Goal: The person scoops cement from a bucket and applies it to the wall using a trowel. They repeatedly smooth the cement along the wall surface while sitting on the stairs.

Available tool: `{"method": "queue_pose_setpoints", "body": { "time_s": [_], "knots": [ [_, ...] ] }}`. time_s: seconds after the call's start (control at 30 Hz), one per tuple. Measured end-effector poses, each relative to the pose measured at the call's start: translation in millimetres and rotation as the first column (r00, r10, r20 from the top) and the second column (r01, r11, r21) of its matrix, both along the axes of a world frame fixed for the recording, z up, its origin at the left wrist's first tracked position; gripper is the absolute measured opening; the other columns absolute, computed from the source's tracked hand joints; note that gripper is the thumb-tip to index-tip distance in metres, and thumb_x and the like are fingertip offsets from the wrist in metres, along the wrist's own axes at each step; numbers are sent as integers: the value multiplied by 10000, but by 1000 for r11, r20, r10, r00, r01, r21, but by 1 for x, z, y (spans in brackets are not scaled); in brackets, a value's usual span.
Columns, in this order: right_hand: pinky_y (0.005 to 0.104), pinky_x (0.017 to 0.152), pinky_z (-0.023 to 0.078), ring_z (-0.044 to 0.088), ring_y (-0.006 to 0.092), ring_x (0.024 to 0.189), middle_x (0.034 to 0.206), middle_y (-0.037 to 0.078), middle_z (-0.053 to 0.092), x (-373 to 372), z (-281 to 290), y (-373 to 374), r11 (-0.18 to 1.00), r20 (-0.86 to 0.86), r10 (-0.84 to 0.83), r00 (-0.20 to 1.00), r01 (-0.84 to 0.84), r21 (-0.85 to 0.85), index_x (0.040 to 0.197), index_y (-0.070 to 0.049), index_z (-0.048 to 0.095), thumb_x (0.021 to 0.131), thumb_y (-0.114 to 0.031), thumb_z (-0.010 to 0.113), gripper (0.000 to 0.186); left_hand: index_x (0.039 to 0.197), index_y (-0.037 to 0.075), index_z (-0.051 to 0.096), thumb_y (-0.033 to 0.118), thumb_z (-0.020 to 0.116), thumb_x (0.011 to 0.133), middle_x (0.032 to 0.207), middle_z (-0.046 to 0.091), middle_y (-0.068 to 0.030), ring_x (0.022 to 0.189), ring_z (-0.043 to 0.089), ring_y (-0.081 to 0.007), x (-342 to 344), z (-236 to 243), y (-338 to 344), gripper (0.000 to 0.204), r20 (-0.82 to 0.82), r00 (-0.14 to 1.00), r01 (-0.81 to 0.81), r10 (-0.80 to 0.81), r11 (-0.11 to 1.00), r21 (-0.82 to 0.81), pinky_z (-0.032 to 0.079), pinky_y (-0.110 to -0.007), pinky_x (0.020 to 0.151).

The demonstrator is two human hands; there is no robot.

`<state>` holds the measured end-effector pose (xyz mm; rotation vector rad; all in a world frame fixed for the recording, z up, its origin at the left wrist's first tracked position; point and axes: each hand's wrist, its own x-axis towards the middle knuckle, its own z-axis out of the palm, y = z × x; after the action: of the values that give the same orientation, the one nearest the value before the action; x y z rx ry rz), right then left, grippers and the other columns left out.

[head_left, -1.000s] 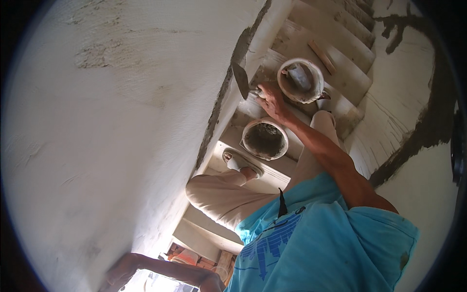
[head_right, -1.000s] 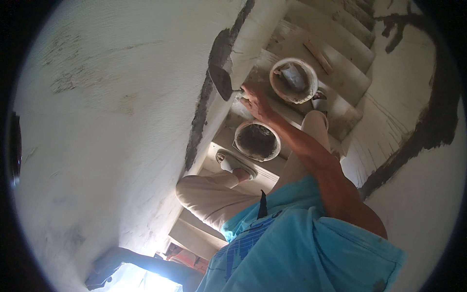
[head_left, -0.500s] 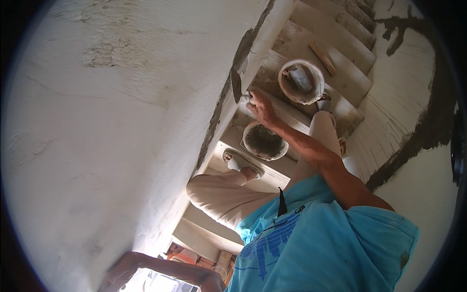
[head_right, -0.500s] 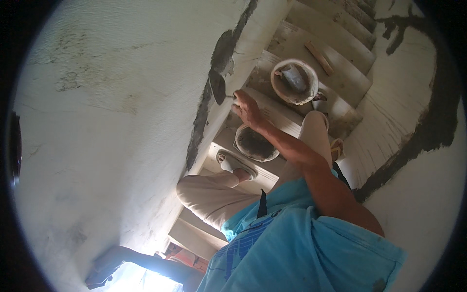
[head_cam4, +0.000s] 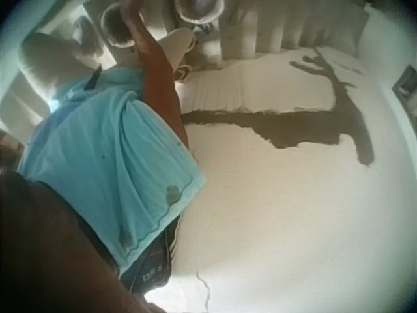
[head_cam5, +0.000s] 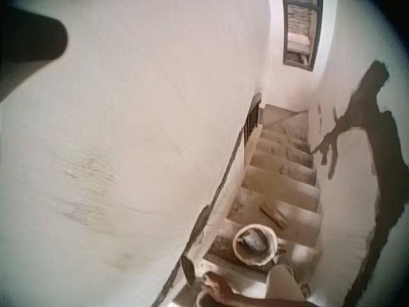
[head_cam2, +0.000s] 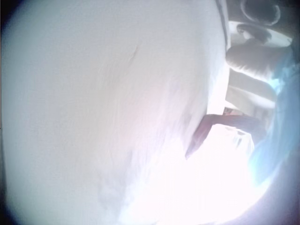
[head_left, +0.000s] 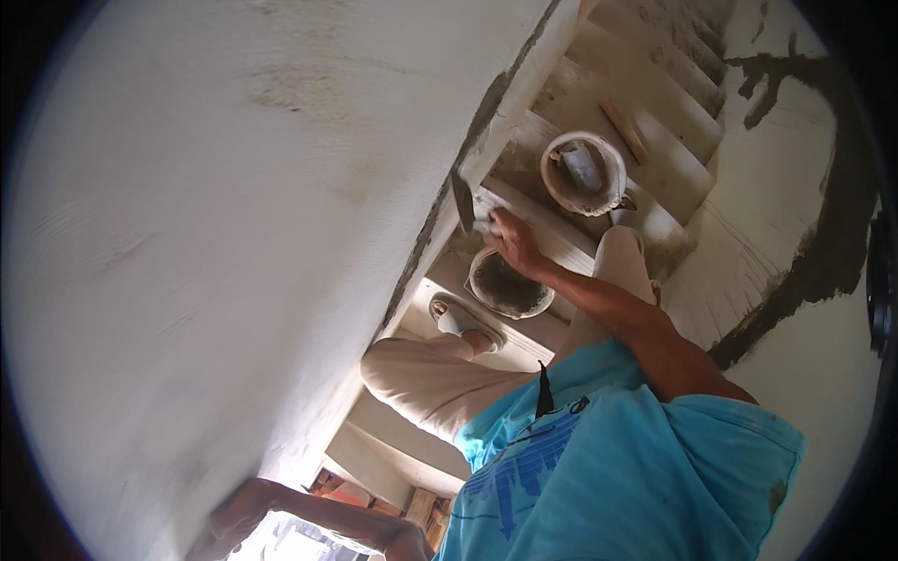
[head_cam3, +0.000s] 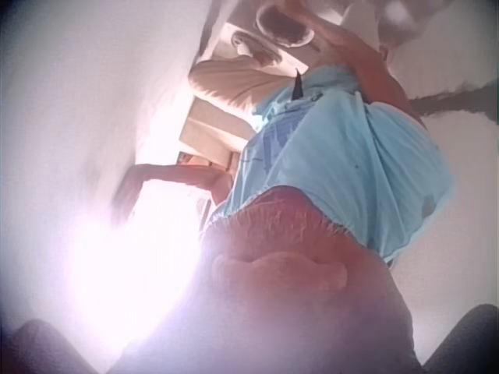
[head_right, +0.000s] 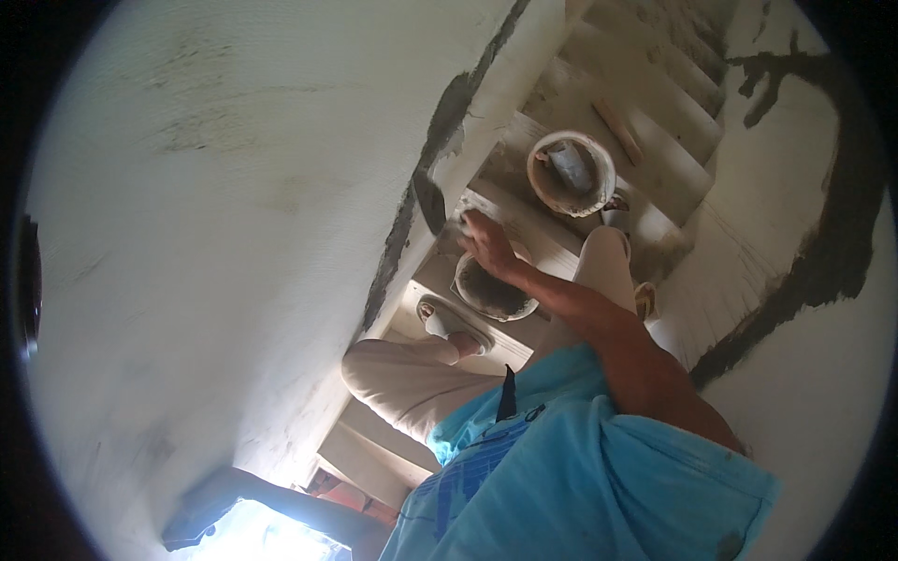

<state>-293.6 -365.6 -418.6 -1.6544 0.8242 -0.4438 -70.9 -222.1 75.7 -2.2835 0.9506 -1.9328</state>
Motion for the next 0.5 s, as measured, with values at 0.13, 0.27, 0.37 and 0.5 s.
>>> {"method": "queue_pose_setpoints", "body": {
  "time_s": [0.13, 0.27, 0.37, 0.5],
  "knots": [
    [469, 938, 425, 519, 375, 1139, 1189, 184, 542, -53, -1, 24, 947, 28, 292, 956, -285, -151, 1199, -19, 510, 829, -153, 692, 434, 1434, 5, 298, 424, 239, 1002, 1335, 372, -204, 1176, 449, -328, -5, 4, -6, 605, 24, 1000, -5, 5, 1000, -9, 429, -569, 979],
    [470, 926, 418, 518, 343, 1080, 1098, 153, 519, -82, 42, -19, 853, 10, 442, 897, -417, -315, 1102, -52, 521, 792, -157, 709, 377, 1434, 4, 298, 422, 235, 1005, 1336, 372, -203, 1181, 447, -329, -8, 12, -16, 603, 63, 998, 1, 2, 999, -50, 427, -573, 984],
    [434, 886, 433, 527, 314, 1008, 1013, 136, 500, -74, 83, -56, 777, -19, 516, 856, -477, -412, 1022, -78, 509, 762, -168, 717, 345, 1449, 2, 298, 415, 222, 1023, 1412, 337, -214, 1277, 394, -349, -39, 32, -46, 599, 60, 998, 18, -16, 999, -33, 383, -594, 1037],
    [438, 860, 457, 557, 319, 957, 974, 123, 538, -79, 89, -86, 731, -84, 499, 862, -471, -494, 980, -69, 560, 729, -231, 745, 352, 1472, 10, 294, 436, 232, 1032, 1495, 271, -224, 1374, 305, -377, -47, 33, -69, 616, 55, 995, 78, -79, 997, 14, 343, -616, 1071]
  ]
}}
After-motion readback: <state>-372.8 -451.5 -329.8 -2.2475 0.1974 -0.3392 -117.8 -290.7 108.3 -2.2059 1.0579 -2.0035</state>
